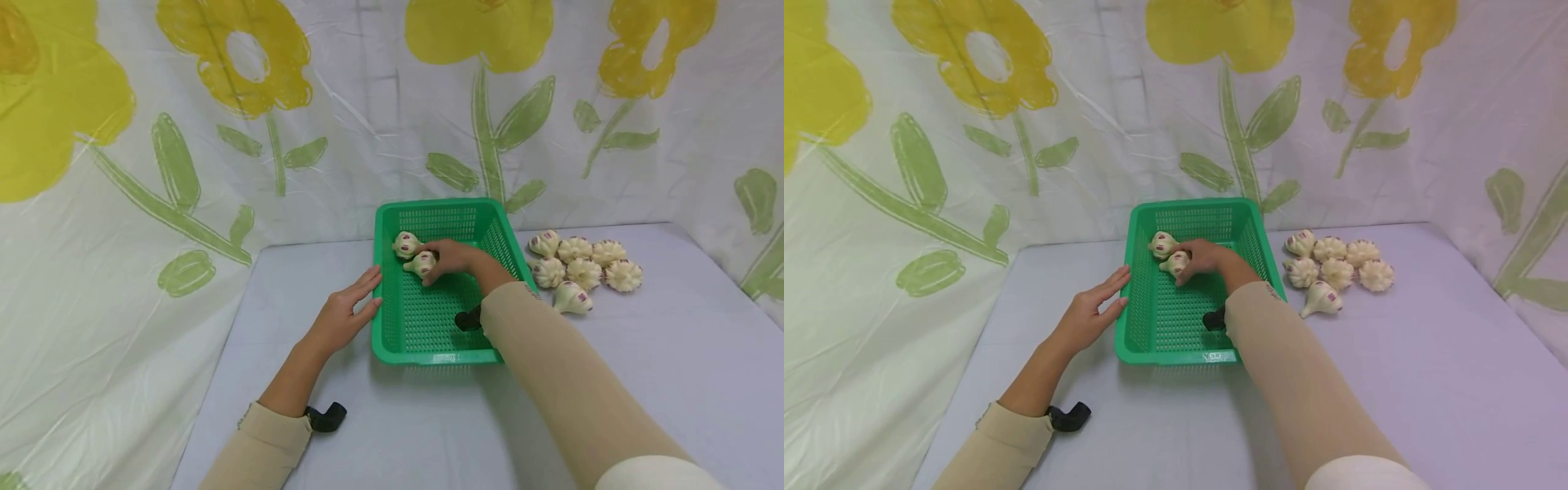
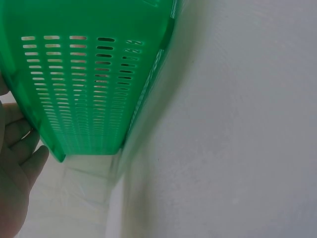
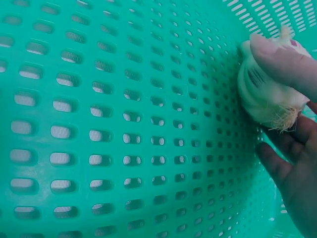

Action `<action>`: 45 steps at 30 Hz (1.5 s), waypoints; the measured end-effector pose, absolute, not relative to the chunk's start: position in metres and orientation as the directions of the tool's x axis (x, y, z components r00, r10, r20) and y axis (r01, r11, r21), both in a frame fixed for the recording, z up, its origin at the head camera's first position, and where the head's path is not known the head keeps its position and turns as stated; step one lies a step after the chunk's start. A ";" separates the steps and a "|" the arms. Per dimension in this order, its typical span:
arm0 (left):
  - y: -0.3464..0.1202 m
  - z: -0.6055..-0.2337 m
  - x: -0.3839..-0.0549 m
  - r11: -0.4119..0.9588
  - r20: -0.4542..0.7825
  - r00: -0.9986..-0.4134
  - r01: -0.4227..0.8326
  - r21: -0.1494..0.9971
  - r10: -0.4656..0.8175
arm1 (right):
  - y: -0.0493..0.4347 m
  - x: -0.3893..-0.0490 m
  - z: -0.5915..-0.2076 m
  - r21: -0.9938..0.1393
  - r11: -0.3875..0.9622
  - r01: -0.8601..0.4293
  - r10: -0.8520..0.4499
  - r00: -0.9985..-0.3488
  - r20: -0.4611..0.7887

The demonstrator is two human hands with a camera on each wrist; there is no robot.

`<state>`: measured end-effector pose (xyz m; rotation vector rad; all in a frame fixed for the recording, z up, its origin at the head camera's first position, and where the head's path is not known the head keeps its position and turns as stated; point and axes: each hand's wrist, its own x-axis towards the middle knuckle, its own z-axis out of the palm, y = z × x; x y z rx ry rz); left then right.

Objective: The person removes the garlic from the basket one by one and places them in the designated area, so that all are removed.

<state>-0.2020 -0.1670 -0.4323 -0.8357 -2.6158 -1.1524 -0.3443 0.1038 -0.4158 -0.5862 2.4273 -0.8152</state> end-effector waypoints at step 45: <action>-0.168 -0.429 -0.199 0.548 0.352 -0.836 0.544 0.635 0.421 | 0.102 -0.340 -0.403 -0.720 0.671 -0.180 -0.546 -0.776 -0.315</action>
